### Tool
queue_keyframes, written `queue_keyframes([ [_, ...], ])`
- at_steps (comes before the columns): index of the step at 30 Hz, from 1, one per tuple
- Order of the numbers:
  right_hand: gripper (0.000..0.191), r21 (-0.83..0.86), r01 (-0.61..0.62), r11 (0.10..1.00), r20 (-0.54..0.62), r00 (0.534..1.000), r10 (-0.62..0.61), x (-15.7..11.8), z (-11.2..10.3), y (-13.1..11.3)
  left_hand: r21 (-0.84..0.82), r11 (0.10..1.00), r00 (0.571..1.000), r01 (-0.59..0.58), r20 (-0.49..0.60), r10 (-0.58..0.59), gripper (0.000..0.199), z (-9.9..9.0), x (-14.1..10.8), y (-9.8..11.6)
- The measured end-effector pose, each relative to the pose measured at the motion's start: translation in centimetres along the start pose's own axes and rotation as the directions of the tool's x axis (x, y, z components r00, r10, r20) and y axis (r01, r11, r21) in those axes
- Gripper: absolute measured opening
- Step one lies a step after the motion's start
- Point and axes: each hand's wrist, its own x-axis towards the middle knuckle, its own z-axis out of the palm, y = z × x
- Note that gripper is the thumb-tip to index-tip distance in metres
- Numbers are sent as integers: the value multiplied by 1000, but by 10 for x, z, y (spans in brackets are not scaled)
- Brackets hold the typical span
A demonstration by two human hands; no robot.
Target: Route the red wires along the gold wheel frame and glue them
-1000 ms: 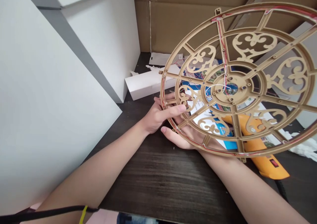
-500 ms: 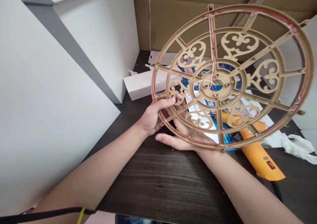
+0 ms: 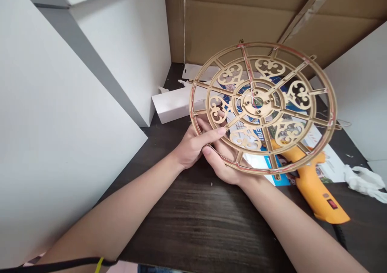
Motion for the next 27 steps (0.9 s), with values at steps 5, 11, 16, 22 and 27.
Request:
queue_keyframes([
  [5,77,-97,28,995,-18,999,-30,-1,-3,-1,75,997,997,20,67,-25,33,-4,1,1],
  [11,86,-108,32,994,-60,997,-39,-2,-4,-2,85,993,993,85,79,-91,43,-8,2,4],
  [16,83,-120,-7,993,-49,999,1,-5,-4,-1,97,993,991,73,103,-83,31,-7,2,5],
  [22,80,-113,3,994,-49,999,-9,-4,-1,-3,104,992,991,66,106,-77,35,-7,2,5],
  [27,83,-100,-17,995,-55,998,11,-6,2,-2,144,987,991,72,97,-87,36,-7,1,6],
])
